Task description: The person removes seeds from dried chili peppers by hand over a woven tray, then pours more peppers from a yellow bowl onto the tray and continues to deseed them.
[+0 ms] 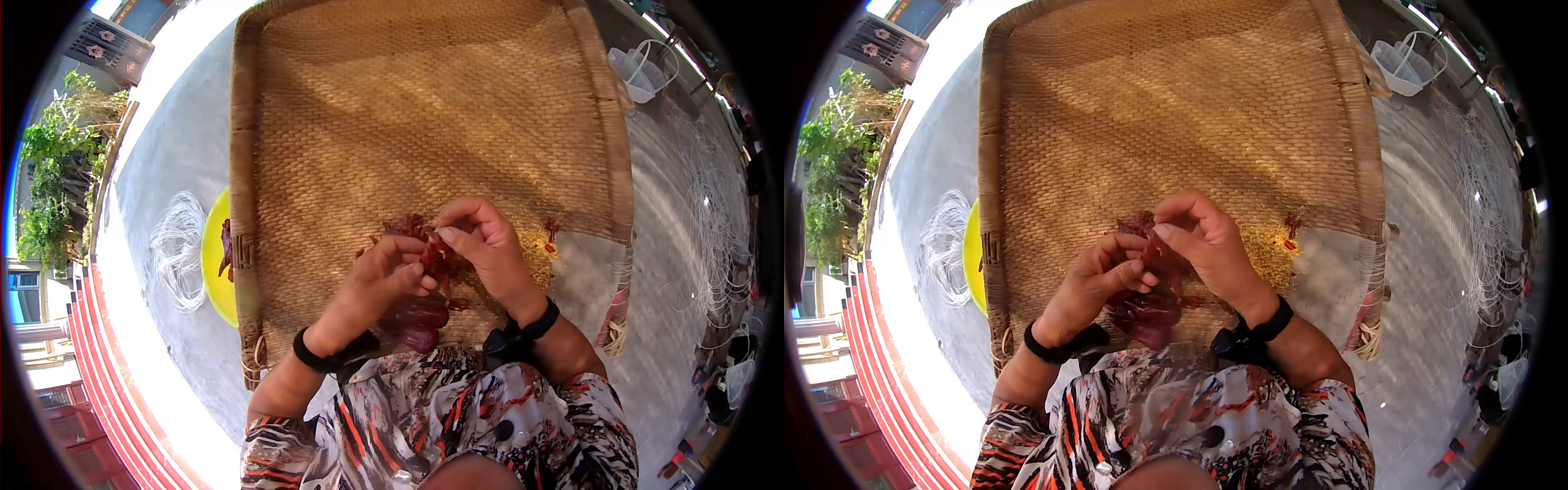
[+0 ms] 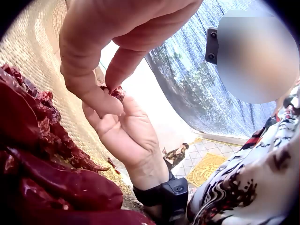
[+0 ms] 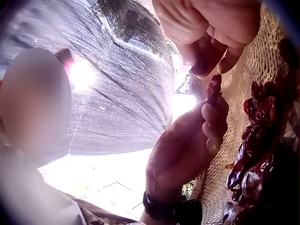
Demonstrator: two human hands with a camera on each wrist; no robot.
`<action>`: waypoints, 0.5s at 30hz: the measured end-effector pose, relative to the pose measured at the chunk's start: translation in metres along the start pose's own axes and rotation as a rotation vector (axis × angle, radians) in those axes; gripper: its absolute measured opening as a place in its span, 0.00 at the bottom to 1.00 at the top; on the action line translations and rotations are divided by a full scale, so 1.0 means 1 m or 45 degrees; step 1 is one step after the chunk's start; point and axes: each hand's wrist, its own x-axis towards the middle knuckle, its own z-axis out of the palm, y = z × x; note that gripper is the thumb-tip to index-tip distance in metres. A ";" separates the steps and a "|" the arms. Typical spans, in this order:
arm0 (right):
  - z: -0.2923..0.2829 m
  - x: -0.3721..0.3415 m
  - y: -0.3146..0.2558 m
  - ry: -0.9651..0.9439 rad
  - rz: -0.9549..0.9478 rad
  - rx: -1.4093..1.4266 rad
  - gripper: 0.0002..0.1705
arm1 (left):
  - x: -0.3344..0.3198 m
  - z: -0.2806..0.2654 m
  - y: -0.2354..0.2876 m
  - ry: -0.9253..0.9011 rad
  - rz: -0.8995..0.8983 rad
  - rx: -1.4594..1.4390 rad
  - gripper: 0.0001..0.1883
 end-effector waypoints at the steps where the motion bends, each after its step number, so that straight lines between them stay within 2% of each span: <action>1: 0.003 -0.001 0.000 0.000 -0.053 -0.021 0.10 | 0.001 0.005 0.002 0.001 -0.002 -0.023 0.15; 11: 0.015 -0.006 0.005 -0.087 -0.078 0.048 0.08 | 0.001 0.005 -0.009 0.044 -0.008 -0.141 0.10; 14: 0.010 -0.002 0.009 -0.031 -0.381 -0.479 0.09 | -0.014 0.007 0.004 0.200 0.051 0.074 0.10; 15: 0.010 -0.002 0.007 0.010 -0.339 -0.543 0.10 | -0.021 0.004 0.007 0.257 0.099 0.137 0.10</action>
